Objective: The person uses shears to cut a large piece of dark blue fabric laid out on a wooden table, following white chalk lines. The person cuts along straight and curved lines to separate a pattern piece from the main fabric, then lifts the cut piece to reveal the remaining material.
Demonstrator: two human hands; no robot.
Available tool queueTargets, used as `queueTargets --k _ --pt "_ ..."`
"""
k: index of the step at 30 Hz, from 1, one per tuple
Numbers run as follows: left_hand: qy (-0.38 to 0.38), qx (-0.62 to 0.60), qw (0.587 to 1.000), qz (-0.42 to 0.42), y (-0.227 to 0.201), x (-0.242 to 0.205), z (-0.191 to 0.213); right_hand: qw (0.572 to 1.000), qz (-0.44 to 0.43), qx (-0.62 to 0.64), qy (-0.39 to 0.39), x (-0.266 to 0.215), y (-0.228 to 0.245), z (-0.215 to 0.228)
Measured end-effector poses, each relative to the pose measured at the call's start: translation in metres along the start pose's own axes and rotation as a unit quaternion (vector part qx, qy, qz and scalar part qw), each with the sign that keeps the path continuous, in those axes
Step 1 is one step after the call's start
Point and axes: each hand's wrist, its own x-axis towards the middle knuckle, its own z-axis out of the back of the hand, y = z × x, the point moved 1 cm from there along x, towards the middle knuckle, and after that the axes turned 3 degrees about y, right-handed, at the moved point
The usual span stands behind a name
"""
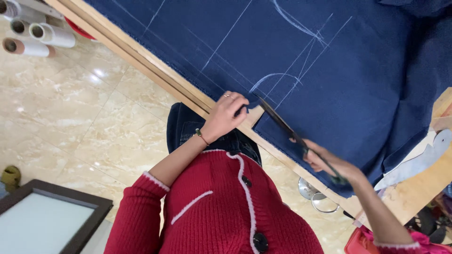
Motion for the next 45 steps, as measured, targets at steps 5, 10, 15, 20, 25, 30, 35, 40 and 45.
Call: queueTargets --k 5,10,15,20,25,30,35,40,45 --pt "0.023 -0.002 0.998 0.057 0.018 0.014 0.036 0.997 0.004 0.063 -0.035 0.005 -0.037 -0.075" --pt "0.133 0.071 0.988 0.02 0.037 0.043 0.061 0.962 0.12 0.223 -0.103 0.03 -0.001 -0.182" --pt "0.289 0.036 0.956 -0.036 0.052 0.078 0.073 0.887 0.131 0.377 -0.232 0.038 0.116 -0.237" --pt "0.42 -0.003 0.906 -0.05 0.07 0.103 0.079 0.756 0.167 0.56 -0.295 0.122 0.119 -0.301" --pt "0.4 -0.068 0.913 -0.048 0.096 0.091 0.069 0.774 0.202 0.448 -0.399 0.152 0.169 -0.317" --pt "0.42 -0.07 0.903 -0.06 0.094 0.098 0.073 0.74 0.187 0.484 -0.427 0.161 0.195 -0.306" --pt "0.436 -0.082 0.895 -0.056 0.091 0.112 0.079 0.728 0.165 0.508 -0.43 0.161 0.194 -0.296" --pt "0.442 -0.083 0.891 -0.061 0.093 0.11 0.079 0.747 0.123 0.483 -0.441 0.158 0.191 -0.294" --pt "0.457 -0.093 0.883 -0.044 0.094 0.112 0.081 0.735 0.105 0.491 -0.456 0.155 0.204 -0.29"
